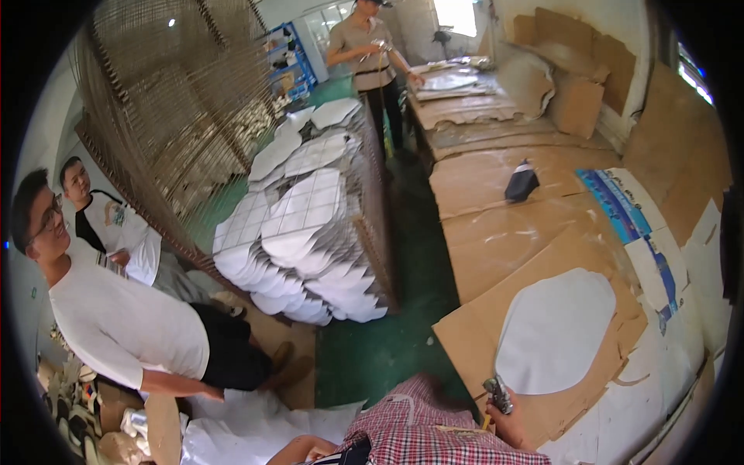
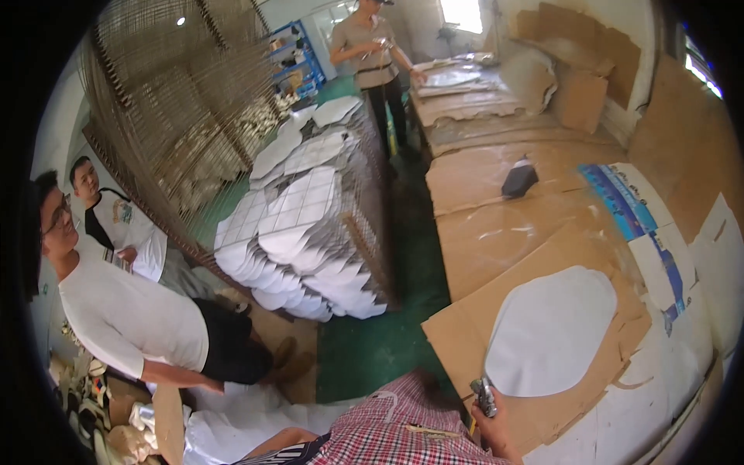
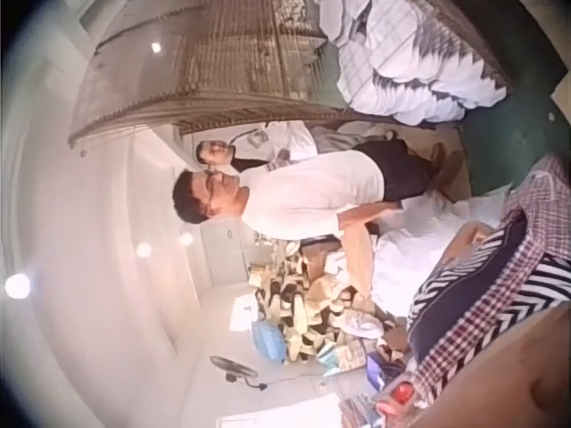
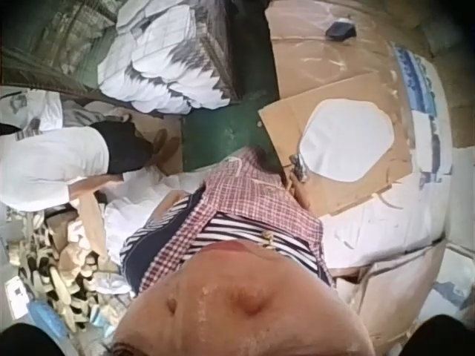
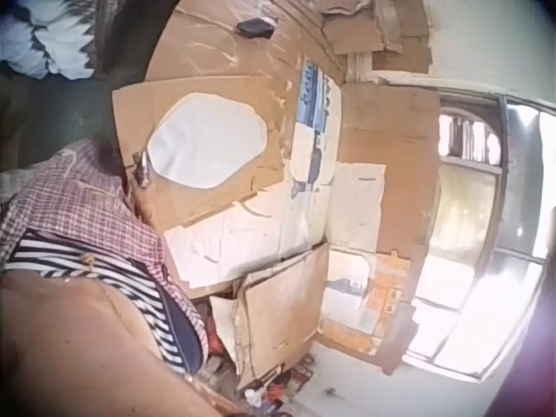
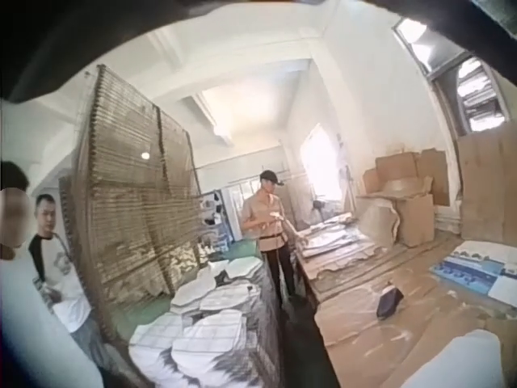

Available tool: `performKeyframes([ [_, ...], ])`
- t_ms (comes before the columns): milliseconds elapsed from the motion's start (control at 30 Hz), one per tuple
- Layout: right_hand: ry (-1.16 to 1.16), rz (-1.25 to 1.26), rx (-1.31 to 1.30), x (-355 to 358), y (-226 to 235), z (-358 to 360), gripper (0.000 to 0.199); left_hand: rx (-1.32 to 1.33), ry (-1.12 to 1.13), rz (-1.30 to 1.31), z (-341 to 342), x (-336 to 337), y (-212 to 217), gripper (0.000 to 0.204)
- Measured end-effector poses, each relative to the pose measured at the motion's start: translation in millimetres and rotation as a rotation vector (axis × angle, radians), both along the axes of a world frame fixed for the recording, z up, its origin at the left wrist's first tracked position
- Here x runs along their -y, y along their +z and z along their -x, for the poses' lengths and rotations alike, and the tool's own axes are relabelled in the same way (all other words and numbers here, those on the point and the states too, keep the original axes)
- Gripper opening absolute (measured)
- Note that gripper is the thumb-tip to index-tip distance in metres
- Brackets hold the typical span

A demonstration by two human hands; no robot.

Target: Apply adhesive to foam cushions and assemble them with fabric covers.

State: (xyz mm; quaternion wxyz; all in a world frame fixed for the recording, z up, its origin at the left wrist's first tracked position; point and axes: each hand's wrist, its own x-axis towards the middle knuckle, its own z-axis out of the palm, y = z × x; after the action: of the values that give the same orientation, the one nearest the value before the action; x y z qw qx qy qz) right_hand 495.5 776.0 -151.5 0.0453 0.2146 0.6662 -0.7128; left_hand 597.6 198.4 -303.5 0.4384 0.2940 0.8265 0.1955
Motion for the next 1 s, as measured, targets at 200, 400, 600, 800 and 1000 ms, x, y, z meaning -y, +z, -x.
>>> performKeyframes([
  [200, 0.195, -0.091, 0.071, 6.3, 9.7, 27.3, 0.047, 0.104, 0.253, 0.061, 50.7, -66.9, -4.8, 0.039],
  [400, 0.187, -0.064, 0.008, 21.2, -3.6, 37.5, 0.048, 0.171, 0.432, 0.143, 100.2, -71.2, 31.2, 0.039],
  [600, 0.092, -0.092, 0.007, 17.5, -1.6, 31.5, 0.050, 0.247, 0.549, 0.190, 146.6, -102.6, 40.6, 0.039],
  [800, 0.027, -0.082, -0.048, 10.4, 1.8, 23.0, 0.052, 0.348, 0.662, 0.240, 168.5, -124.2, 40.1, 0.038],
  [1000, 0.046, -0.131, -0.049, 9.7, 4.5, 22.9, 0.053, 0.440, 0.776, 0.292, 190.2, -135.4, 30.9, 0.038],
])
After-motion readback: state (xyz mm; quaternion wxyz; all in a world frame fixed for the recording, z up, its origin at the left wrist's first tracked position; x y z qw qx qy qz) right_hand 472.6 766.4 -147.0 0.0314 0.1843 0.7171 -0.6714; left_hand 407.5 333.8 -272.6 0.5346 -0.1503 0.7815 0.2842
